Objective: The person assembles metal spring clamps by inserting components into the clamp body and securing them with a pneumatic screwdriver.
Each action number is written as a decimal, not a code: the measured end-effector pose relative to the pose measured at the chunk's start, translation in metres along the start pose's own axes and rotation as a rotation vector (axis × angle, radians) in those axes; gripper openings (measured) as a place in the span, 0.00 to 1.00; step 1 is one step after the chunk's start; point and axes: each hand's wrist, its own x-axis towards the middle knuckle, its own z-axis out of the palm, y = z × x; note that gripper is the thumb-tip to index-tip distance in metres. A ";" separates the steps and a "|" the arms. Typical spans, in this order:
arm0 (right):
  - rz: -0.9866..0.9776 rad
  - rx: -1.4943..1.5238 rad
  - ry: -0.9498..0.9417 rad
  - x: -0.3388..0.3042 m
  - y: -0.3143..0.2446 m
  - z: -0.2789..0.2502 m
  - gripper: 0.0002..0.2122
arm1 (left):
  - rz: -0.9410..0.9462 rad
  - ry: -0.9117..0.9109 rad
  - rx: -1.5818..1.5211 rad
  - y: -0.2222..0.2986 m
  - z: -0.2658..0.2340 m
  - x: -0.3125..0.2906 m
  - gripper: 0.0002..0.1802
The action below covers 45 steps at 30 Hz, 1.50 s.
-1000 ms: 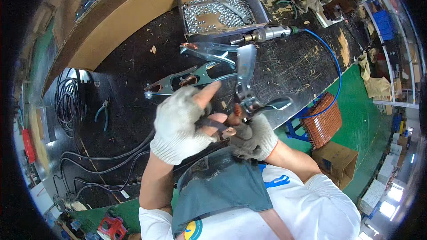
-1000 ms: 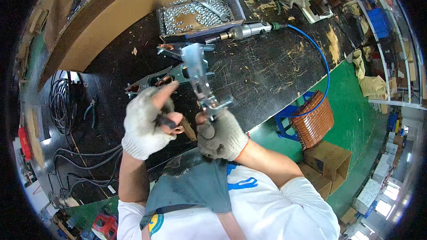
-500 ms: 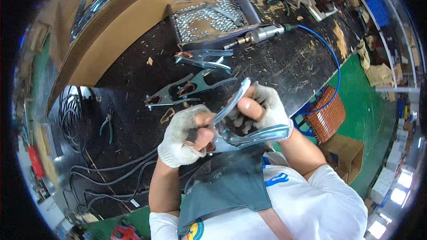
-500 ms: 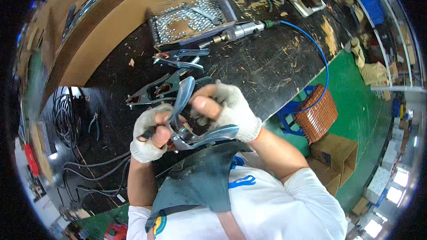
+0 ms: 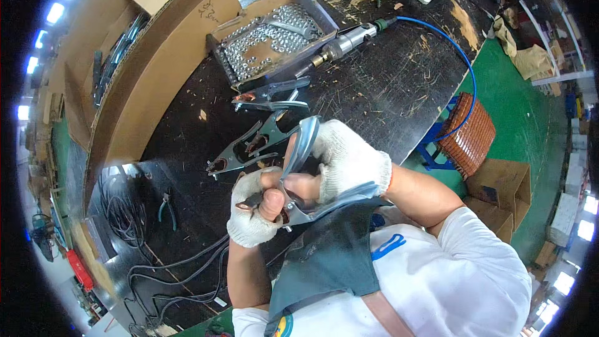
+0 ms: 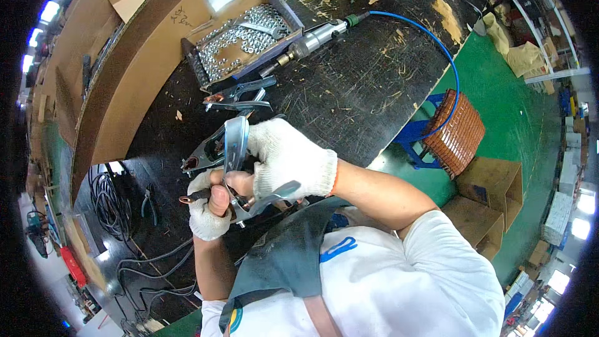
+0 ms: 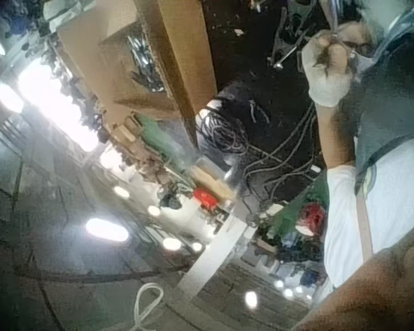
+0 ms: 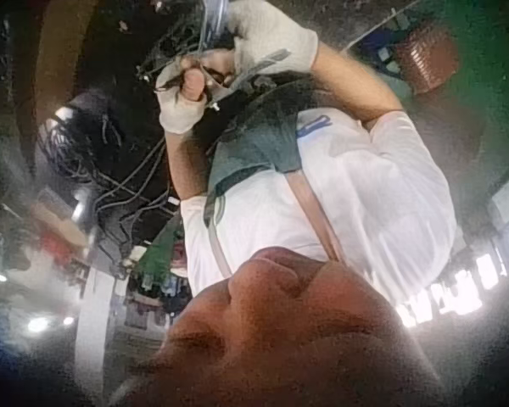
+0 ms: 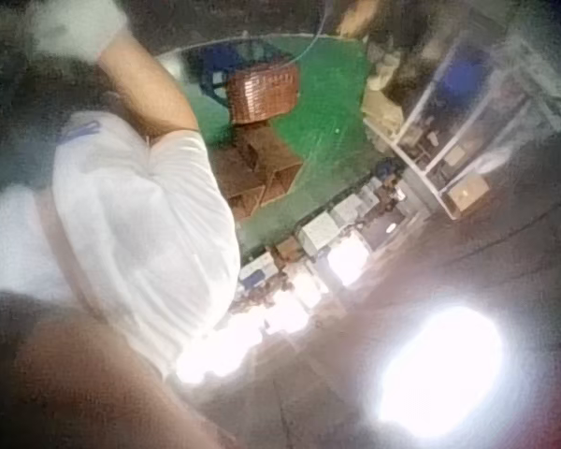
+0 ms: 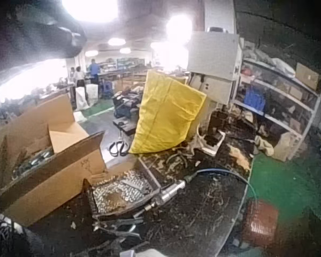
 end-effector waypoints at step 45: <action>0.016 0.660 0.278 -0.057 0.090 0.005 0.36 | -0.109 -0.407 0.582 -0.005 -0.013 0.005 0.39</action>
